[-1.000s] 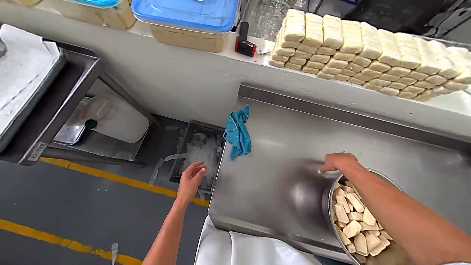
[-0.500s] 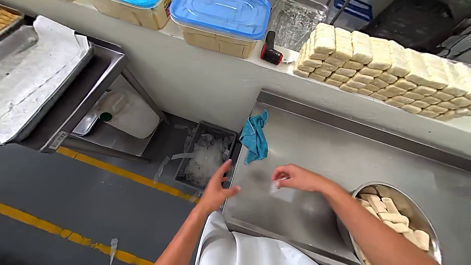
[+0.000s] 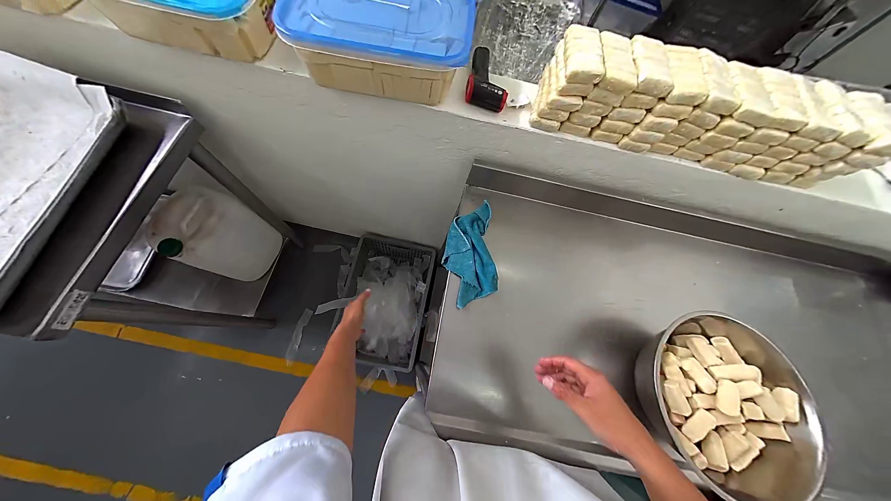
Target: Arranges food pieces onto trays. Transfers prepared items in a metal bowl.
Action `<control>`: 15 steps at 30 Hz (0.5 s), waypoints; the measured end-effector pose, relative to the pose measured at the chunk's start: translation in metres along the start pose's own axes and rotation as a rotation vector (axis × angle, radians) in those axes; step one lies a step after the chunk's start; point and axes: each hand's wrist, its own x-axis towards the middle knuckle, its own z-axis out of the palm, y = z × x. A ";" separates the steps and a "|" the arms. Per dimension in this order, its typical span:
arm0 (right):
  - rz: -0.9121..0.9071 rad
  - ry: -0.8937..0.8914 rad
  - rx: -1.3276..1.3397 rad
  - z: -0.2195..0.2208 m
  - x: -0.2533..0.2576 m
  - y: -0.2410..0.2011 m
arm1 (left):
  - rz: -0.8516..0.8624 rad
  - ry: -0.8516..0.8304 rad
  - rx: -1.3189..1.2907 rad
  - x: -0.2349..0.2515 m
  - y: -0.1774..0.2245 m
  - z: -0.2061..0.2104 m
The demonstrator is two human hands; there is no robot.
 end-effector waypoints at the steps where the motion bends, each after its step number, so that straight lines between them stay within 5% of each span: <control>1: 0.002 0.006 0.022 0.004 -0.014 0.007 | 0.007 0.031 0.001 0.003 0.010 -0.001; 5: 0.048 0.047 0.104 0.014 -0.064 0.033 | 0.198 0.131 -0.010 -0.003 0.050 -0.001; 9: 0.092 0.120 0.160 0.006 -0.101 0.040 | 0.538 0.139 -0.173 -0.077 0.099 0.019; 12: 0.086 0.173 0.207 -0.009 -0.124 0.044 | 0.788 -0.035 -0.189 -0.143 0.114 0.067; 15: 0.061 0.207 0.229 -0.022 -0.136 0.048 | 1.020 -0.379 -0.052 -0.209 0.091 0.139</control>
